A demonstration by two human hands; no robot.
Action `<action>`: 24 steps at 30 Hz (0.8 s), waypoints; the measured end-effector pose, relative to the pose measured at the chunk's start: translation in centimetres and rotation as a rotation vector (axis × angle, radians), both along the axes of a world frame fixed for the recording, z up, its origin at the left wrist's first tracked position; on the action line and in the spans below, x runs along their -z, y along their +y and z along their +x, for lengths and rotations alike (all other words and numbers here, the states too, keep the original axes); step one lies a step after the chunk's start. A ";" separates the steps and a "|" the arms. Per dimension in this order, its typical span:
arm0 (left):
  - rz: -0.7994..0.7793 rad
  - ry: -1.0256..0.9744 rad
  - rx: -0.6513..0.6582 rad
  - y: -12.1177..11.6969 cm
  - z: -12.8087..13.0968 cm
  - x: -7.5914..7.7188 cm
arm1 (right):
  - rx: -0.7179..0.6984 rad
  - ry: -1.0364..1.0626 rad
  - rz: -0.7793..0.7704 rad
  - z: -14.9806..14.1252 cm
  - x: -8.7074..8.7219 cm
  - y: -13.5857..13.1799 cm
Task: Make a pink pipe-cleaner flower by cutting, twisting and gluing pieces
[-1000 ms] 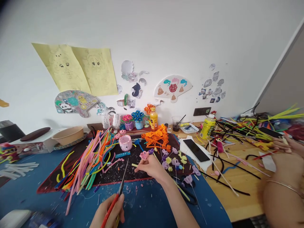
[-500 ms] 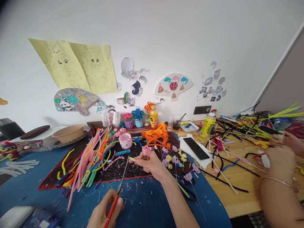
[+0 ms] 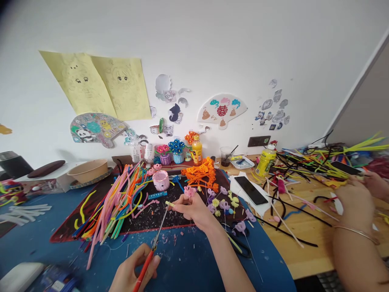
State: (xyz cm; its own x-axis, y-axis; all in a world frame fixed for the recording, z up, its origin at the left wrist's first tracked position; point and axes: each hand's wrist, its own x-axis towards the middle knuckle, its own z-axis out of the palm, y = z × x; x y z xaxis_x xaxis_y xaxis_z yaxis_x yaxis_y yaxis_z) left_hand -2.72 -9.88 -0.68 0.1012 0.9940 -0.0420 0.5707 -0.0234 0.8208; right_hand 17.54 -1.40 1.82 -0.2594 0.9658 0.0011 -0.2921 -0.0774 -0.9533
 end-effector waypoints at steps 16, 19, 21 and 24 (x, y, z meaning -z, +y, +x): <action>-0.070 -0.082 -0.030 -0.2 0.6 -0.7 | -0.010 -0.037 0.029 0.3 0.5 0.4; -0.081 -0.069 -0.026 -0.3 0.6 -0.7 | -0.020 -0.029 0.027 0.3 0.3 0.3; -0.070 -0.085 -0.003 -0.4 0.5 -0.5 | -0.025 -0.022 0.029 0.3 0.2 0.3; -0.025 -0.099 0.060 -0.4 0.3 0.0 | -0.020 -0.024 0.029 0.2 0.0 0.3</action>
State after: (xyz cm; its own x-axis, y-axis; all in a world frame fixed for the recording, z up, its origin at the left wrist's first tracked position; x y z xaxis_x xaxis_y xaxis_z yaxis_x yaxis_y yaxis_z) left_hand -2.46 -10.32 -0.67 0.1656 0.9848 -0.0531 0.4846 -0.0344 0.8741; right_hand 17.75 -1.11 1.87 -0.2785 0.9602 0.0228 -0.2681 -0.0549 -0.9618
